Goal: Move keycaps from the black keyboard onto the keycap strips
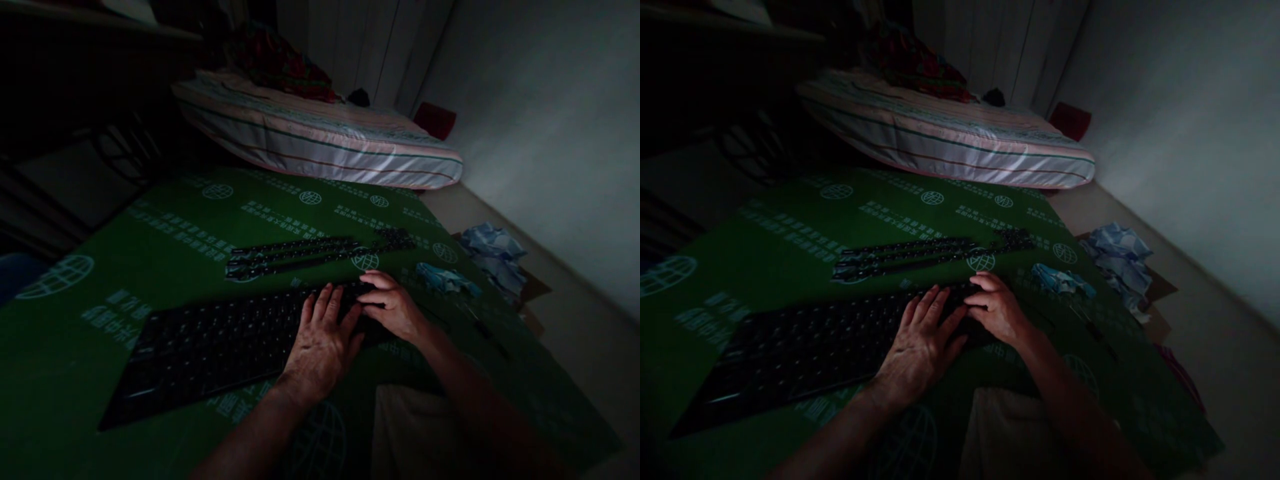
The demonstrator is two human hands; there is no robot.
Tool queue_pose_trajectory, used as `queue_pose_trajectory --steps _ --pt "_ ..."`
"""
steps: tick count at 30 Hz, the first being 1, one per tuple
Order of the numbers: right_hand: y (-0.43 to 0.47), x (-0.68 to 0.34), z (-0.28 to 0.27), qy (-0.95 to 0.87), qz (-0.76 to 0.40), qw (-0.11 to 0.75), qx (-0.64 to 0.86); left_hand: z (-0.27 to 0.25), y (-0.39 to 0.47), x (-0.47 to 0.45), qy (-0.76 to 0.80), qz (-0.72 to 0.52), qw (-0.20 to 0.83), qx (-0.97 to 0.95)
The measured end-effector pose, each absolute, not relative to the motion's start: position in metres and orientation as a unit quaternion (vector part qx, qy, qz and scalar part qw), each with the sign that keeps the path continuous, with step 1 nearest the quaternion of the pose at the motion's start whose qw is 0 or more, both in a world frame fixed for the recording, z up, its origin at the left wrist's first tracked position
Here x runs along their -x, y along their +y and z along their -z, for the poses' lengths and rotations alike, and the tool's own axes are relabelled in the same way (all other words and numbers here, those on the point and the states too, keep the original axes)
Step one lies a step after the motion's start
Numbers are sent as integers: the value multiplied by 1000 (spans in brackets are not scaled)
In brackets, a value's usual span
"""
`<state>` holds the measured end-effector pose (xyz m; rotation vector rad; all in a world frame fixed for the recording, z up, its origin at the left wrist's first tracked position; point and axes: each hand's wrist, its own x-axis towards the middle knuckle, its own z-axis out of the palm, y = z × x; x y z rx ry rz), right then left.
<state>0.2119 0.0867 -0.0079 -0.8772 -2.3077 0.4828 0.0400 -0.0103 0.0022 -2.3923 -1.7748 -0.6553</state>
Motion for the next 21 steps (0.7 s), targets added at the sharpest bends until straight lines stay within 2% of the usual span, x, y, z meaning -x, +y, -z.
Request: queue_pose_trajectory --steps 6,21 --pt "75 -212 13 -851 -169 363 339 -4 -10 -40 -579 219 37 784" --pt "70 -209 15 -837 -153 382 362 -2 -9 -39 -573 219 45 789"
